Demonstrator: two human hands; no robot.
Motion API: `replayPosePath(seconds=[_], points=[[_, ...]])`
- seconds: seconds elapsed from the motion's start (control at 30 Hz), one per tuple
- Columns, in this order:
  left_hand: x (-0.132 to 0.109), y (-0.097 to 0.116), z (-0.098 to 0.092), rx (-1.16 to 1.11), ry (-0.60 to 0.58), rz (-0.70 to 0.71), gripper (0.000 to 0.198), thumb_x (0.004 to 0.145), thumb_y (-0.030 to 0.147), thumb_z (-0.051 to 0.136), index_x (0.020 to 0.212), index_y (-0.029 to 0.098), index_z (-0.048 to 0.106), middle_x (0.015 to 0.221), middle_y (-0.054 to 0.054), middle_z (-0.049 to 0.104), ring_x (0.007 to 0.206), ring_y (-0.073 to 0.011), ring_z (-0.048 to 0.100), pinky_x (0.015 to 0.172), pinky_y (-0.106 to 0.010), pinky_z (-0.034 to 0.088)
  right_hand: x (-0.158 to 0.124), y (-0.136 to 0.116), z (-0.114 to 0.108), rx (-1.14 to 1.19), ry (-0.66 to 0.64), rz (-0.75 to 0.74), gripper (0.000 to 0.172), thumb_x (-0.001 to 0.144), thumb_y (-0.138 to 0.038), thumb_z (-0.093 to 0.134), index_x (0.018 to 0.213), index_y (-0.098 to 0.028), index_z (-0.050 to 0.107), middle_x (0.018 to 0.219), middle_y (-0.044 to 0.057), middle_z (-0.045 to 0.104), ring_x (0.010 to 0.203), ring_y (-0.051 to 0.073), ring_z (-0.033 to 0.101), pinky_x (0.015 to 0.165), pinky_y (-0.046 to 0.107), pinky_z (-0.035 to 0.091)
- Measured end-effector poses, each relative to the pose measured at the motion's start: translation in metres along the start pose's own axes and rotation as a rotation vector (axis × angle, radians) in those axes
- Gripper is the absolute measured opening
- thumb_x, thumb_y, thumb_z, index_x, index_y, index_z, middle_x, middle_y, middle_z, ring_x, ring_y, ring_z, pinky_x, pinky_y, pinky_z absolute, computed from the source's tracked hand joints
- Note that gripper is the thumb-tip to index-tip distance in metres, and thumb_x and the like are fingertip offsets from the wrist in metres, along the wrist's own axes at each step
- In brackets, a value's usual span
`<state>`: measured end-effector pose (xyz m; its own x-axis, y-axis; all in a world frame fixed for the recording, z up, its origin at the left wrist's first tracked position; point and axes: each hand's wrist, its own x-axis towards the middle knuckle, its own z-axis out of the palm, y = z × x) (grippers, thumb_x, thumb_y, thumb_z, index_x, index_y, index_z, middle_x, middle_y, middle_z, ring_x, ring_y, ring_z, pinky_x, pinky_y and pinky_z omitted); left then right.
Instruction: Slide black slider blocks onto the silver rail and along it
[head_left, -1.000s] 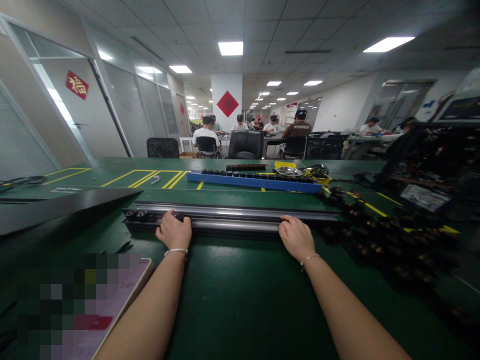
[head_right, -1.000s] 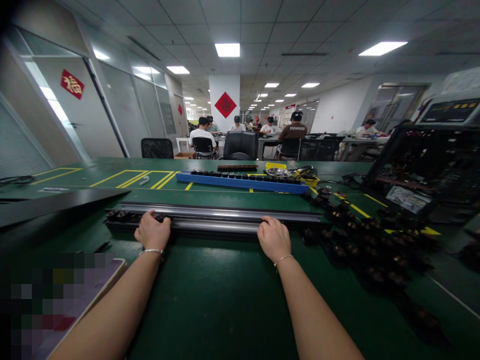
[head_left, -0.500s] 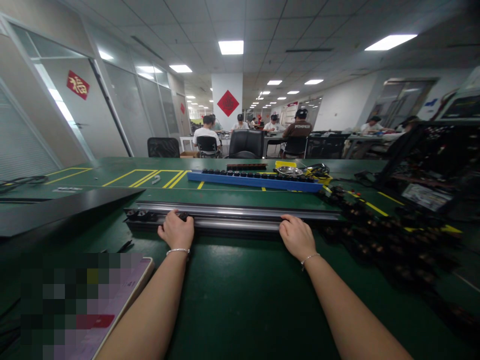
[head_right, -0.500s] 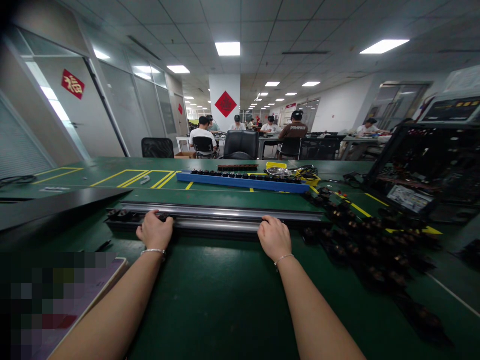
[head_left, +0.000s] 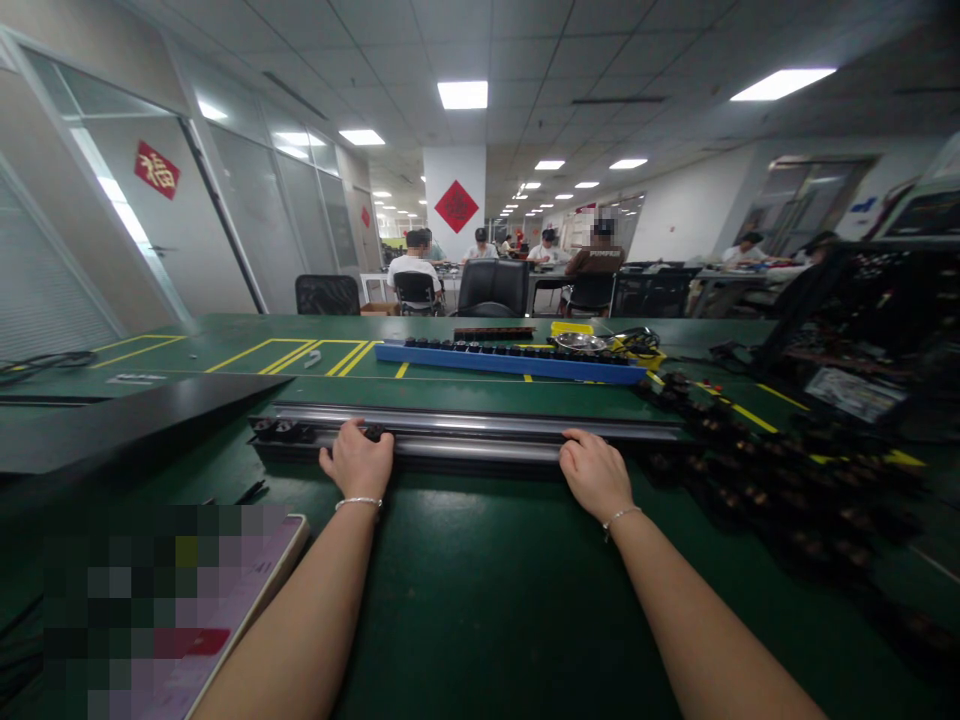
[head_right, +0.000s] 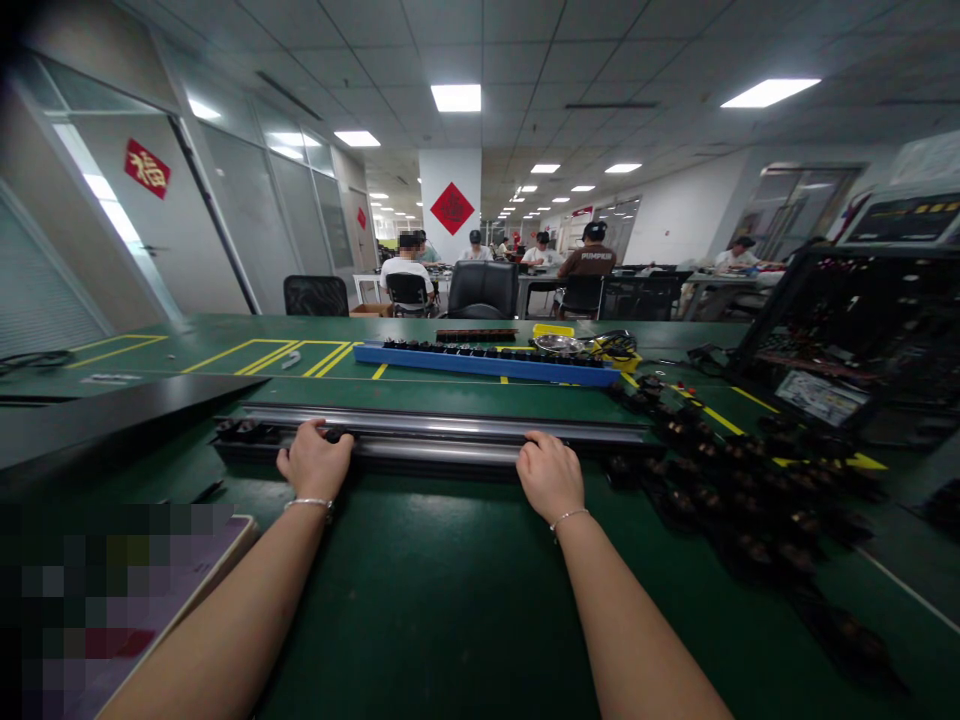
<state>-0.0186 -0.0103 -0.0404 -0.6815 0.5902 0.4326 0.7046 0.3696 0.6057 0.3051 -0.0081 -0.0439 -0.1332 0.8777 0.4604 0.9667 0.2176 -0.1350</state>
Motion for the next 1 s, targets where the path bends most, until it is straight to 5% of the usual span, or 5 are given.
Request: replayPosePath(seconds=[1.0], points=[[-0.006, 0.011, -0.006, 0.038, -0.077, 0.111, 0.04, 0.07, 0.033, 0.056, 0.106, 0.017, 0.055, 0.096, -0.008, 0.068, 0.099, -0.025, 0.06, 0.097, -0.039, 0.033, 0.0, 0.001, 0.001, 0.009, 0.008, -0.004, 0.032, 0.089, -0.025, 0.036, 0.082, -0.021, 0.067, 0.118, 0.005, 0.061, 0.109, 0.02, 0.051, 0.087, 0.035, 0.036]])
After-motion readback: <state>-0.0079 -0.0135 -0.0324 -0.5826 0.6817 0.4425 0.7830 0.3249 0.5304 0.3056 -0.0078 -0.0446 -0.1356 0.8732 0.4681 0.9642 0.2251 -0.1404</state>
